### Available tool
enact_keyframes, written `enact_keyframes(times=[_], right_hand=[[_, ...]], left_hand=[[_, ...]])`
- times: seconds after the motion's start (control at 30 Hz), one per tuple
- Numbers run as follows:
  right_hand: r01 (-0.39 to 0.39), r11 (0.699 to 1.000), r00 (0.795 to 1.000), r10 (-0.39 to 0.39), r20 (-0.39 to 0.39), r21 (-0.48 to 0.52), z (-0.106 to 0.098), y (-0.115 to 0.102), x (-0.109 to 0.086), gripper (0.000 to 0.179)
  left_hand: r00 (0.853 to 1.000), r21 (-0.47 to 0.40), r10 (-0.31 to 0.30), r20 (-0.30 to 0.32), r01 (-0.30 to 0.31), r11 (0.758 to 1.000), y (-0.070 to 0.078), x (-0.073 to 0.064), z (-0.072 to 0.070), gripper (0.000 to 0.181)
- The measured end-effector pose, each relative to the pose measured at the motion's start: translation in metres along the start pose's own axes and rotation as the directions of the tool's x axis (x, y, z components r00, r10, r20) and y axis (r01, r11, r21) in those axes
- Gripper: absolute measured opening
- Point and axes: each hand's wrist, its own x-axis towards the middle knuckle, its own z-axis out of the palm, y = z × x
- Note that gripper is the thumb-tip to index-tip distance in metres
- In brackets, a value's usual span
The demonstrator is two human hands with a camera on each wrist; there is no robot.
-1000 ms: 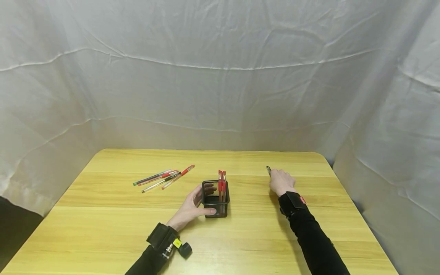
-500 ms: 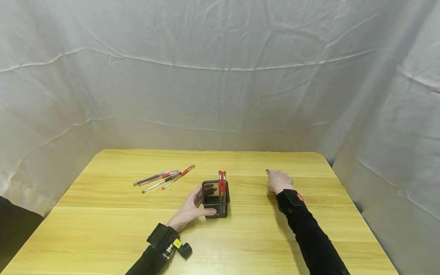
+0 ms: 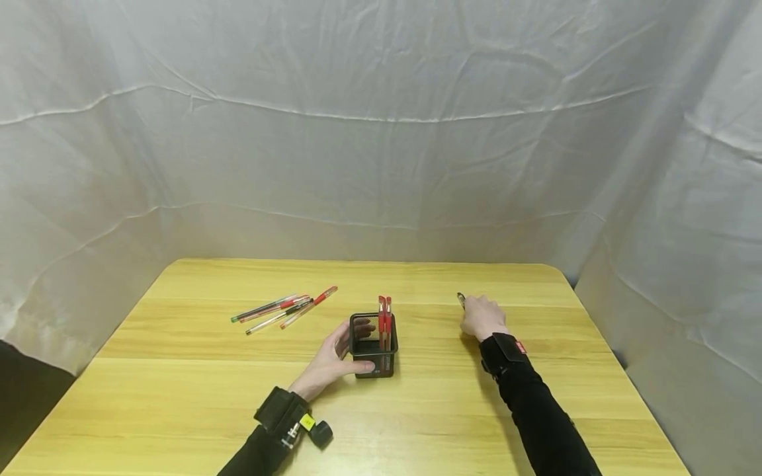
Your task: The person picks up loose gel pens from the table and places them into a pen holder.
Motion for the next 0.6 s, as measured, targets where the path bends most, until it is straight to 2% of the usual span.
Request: enact_keyframes(times=[0.33, 0.6], right_hand=[[0.052, 0.998, 0.995, -0.048, -0.087, 0.041, 0.007, 0.0, -0.006, 0.01], [0.121, 0.989, 0.974, -0.102, -0.203, 0.084, 0.01, -0.004, -0.016, 0.009]], left_hand=[[1.0, -0.004, 0.003, 0.001, -0.003, 1.0, 0.002, -0.001, 0.001, 0.082], [1.0, 0.0, 0.008, 0.0, -0.008, 1.0, 0.0, 0.001, 0.0, 0.083]])
